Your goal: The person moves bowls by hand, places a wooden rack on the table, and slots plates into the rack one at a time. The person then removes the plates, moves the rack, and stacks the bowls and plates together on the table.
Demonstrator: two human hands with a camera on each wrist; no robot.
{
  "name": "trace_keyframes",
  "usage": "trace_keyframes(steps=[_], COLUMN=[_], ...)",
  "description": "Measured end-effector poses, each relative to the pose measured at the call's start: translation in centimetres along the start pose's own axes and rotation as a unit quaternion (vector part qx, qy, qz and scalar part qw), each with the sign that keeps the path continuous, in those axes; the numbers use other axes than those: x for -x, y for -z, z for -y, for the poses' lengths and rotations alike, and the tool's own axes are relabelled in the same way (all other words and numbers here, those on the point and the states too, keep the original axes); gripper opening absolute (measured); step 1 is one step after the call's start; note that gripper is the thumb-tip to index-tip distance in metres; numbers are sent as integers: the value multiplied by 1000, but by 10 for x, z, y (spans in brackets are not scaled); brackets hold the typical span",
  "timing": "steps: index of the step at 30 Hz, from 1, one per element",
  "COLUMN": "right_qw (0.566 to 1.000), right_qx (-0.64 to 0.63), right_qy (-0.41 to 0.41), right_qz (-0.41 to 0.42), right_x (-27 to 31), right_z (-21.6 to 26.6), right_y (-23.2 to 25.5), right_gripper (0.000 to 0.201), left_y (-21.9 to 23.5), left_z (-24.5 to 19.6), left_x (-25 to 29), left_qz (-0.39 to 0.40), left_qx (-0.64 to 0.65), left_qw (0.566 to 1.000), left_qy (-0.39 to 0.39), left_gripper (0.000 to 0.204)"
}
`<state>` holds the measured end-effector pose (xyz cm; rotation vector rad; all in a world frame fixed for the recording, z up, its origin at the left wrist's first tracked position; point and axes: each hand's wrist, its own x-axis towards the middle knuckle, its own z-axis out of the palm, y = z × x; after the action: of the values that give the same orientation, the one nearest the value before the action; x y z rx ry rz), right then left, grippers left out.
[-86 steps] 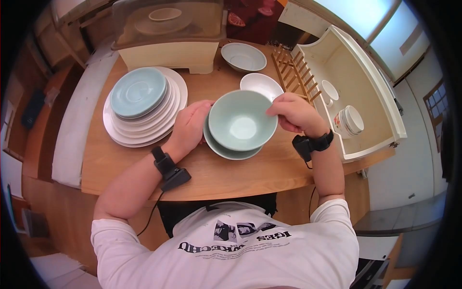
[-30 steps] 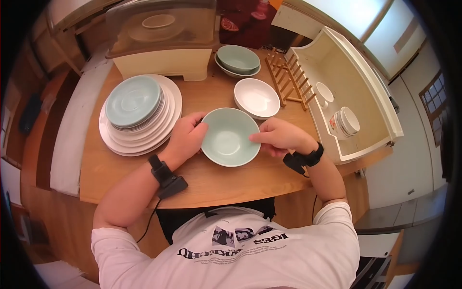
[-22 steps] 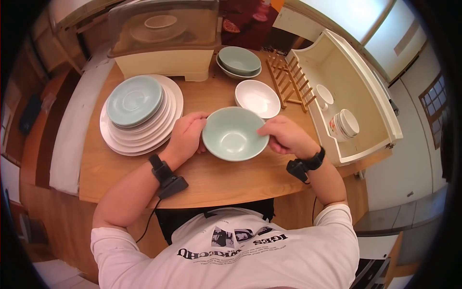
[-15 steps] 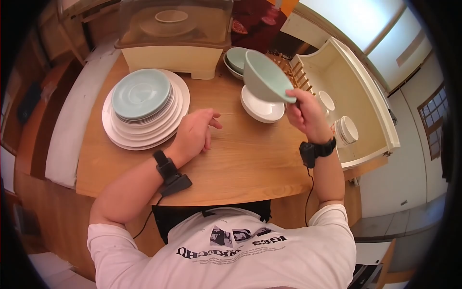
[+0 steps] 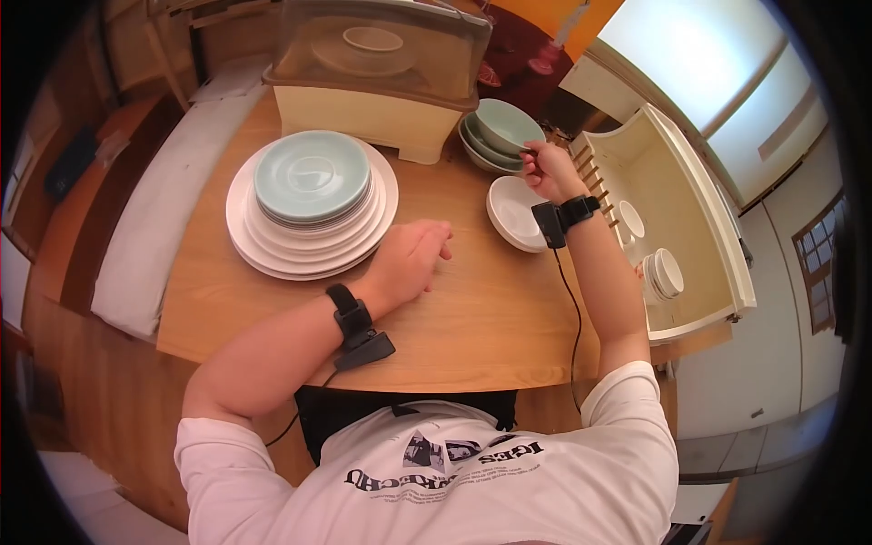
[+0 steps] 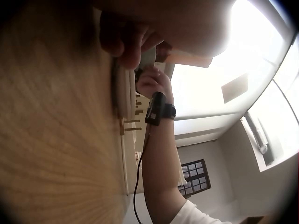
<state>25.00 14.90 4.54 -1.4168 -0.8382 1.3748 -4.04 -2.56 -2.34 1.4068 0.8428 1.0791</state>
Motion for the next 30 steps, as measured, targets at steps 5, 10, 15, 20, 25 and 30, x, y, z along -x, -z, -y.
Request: trace_keyframes(steps=[5,10,15,20,25,30], right_qw=[1000,999,989,989,898,827], right_qx=[17,50,130,141,423,558], right_qy=[-25,-12,-10,39,121,42], right_qz=[-6,-15,-64,-20,-10,-49], right_x=[-10,-8,5,24,73,119], right_z=[-4,-7,-7,2,11,-6], right_y=[1,1,-6,11,41,58], right_gripper=[20,28,36,34,36,49], left_y=[0,0,0,1,0,1], left_z=[-2,-1,-2,-2,-2,-1], left_x=[0,0,-1,-1,-1,-2], left_qz=[-2,-1,2,9,11,20], left_qx=[-15,-24,-20,-21,-24,-15], left_qw=[1000,1000,1000,1000,999,999], left_qy=[-13,-14,3,10,25,41], left_gripper=[47,46,46,48,47,48])
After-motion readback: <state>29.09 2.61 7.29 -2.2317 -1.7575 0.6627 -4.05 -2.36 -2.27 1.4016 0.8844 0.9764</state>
